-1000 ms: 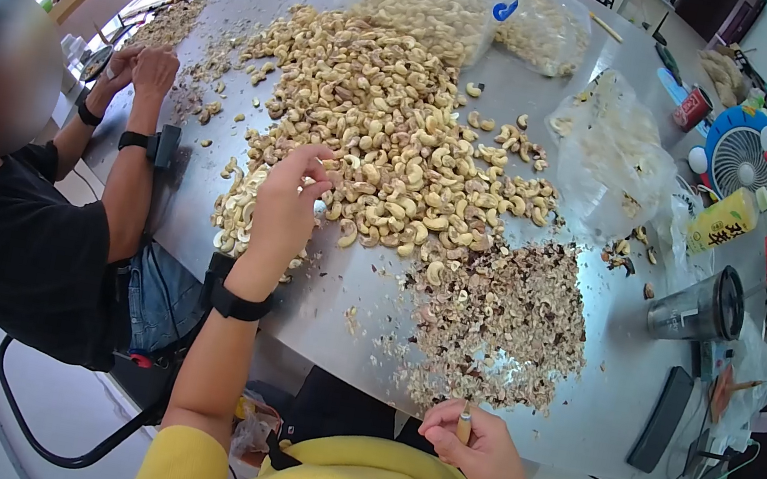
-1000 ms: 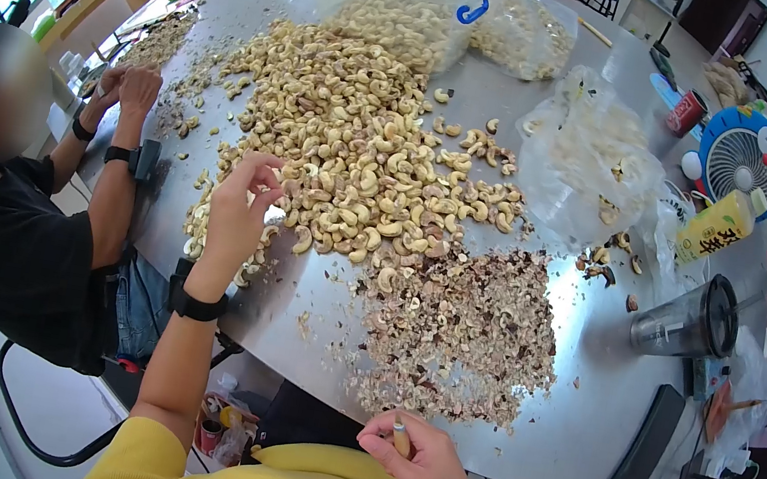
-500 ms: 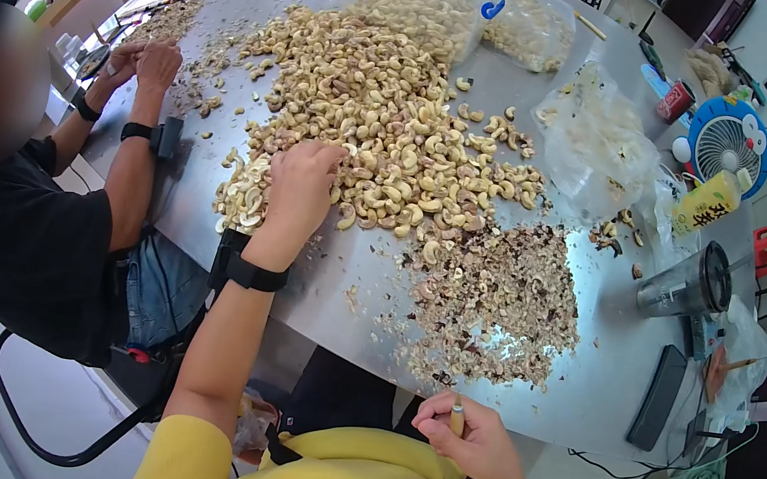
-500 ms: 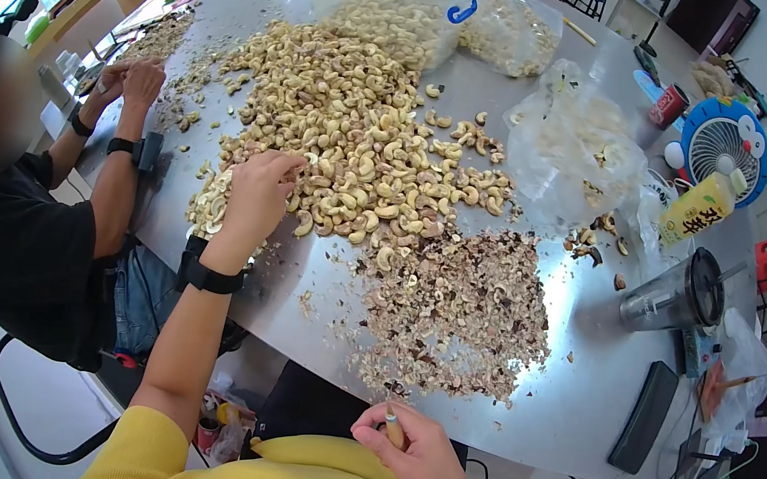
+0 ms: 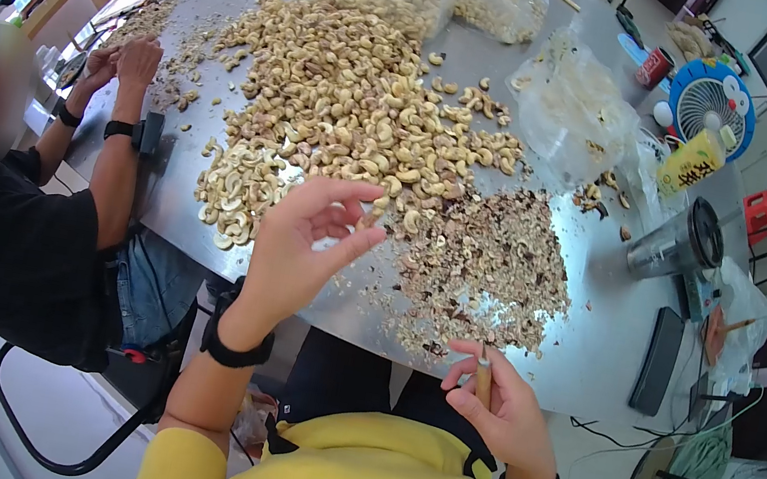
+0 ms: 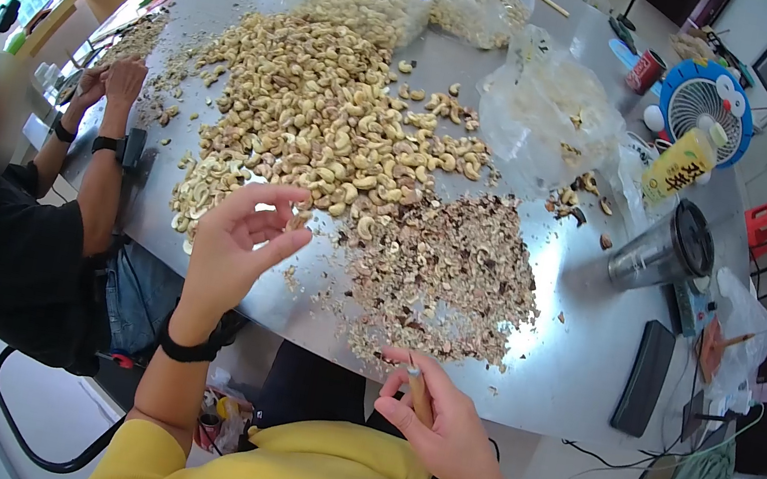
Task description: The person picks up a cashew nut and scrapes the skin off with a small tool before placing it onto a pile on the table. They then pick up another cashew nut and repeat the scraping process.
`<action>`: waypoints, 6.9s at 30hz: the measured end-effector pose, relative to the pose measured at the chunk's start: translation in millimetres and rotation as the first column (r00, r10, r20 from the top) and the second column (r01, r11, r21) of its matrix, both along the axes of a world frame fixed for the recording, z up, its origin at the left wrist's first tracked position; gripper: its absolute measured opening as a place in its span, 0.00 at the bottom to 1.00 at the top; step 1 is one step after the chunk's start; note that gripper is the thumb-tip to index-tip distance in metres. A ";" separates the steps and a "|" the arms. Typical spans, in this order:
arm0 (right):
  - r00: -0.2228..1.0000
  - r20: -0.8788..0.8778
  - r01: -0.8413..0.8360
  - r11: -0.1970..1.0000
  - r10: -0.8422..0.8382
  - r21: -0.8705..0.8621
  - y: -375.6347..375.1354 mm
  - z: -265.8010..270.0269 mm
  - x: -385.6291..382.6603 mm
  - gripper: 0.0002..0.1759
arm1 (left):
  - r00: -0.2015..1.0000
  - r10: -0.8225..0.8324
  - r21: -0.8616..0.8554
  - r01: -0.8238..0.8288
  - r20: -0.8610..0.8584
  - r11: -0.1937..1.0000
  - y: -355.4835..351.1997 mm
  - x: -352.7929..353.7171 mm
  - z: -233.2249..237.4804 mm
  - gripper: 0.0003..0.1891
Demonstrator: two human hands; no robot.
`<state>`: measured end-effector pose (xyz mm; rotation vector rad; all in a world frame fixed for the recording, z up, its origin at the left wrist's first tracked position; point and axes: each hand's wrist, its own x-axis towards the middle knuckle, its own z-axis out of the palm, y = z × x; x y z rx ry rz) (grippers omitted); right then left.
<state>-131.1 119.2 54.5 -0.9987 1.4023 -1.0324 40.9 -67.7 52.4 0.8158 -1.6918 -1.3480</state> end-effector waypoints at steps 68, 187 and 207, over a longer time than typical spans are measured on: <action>0.829 -0.493 0.052 0.913 -0.265 -0.404 -37.7 -47.0 -15.9 0.27 | 0.938 -0.229 0.596 0.344 -0.261 0.726 47.9 -43.2 -56.2 0.19; 0.839 -0.488 0.015 0.907 -0.241 -0.421 -38.9 -46.6 -7.7 0.24 | 0.949 -0.199 0.541 0.304 -0.245 0.784 56.1 -36.7 -50.6 0.20; 0.788 -0.559 -0.001 0.907 -0.258 -0.421 -34.7 -44.4 -1.0 0.23 | 0.939 -0.158 0.572 0.313 -0.305 0.758 57.7 -33.6 -47.6 0.20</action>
